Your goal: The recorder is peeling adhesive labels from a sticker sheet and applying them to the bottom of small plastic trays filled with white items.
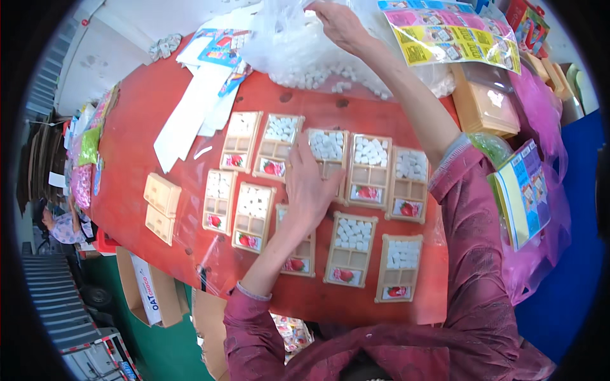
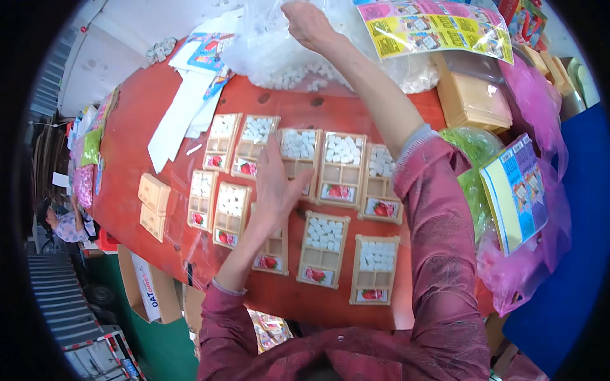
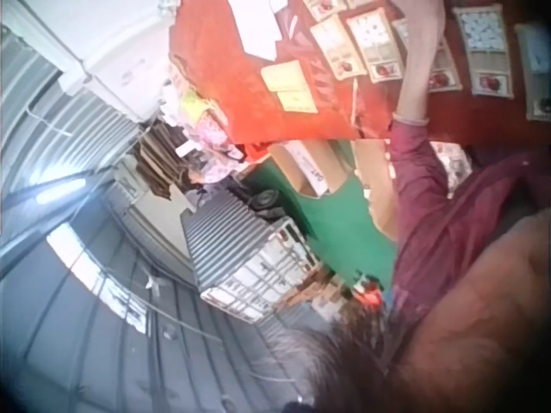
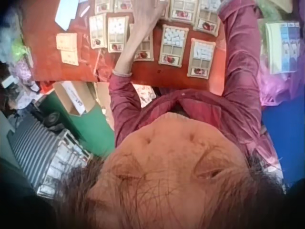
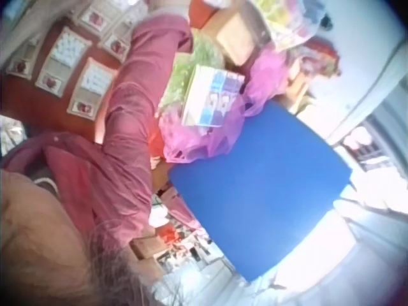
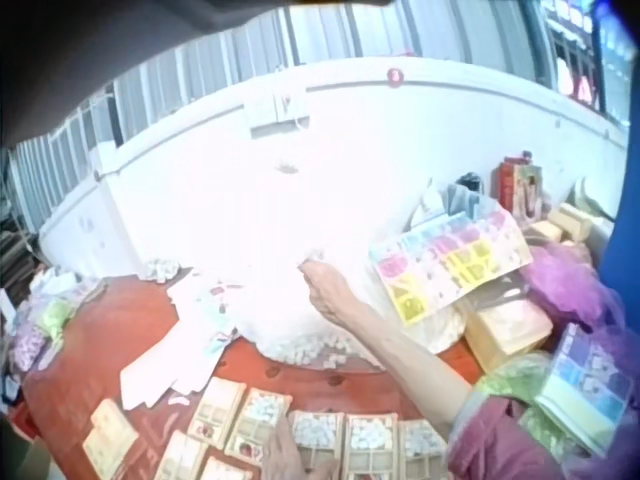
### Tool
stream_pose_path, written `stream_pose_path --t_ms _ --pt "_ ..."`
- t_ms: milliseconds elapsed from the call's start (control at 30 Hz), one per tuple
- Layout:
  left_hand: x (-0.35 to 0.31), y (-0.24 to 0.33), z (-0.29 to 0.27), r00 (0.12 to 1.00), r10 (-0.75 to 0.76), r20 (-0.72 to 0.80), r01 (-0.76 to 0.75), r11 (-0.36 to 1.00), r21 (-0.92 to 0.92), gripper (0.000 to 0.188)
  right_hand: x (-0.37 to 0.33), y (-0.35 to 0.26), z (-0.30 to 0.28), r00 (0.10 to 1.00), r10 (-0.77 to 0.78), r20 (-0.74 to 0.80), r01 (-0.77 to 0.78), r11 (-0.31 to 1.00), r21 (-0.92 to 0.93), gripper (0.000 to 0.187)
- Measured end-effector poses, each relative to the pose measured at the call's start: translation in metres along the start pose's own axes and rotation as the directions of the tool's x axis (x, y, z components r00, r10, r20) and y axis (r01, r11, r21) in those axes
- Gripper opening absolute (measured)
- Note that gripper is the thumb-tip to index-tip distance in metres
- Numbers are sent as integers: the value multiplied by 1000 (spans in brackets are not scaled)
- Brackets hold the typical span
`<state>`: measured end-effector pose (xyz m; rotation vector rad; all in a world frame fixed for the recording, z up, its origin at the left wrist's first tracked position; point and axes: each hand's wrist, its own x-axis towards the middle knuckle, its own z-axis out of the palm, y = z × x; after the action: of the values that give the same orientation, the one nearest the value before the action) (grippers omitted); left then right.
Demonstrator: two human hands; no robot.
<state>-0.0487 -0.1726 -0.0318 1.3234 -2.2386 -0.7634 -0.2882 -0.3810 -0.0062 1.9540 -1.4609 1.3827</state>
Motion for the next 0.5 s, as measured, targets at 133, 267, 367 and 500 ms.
stream_pose_path --t_ms 133,267,367,500 --pt "-4 -2 0 1000 -18 9 18 999 28 88 -5 29 25 920 103 379 -68 992 -106 18" --pt "-3 -4 -6 1000 -1 24 1 1000 10 88 -19 50 54 849 177 497 -22 953 -302 12" --pt "7 11 1 999 -3 40 5 999 -50 90 -40 101 57 933 121 338 11 931 -364 8" --pt "1 -7 -9 996 -85 20 86 996 -37 89 -43 54 74 972 -46 228 109 955 -274 11"
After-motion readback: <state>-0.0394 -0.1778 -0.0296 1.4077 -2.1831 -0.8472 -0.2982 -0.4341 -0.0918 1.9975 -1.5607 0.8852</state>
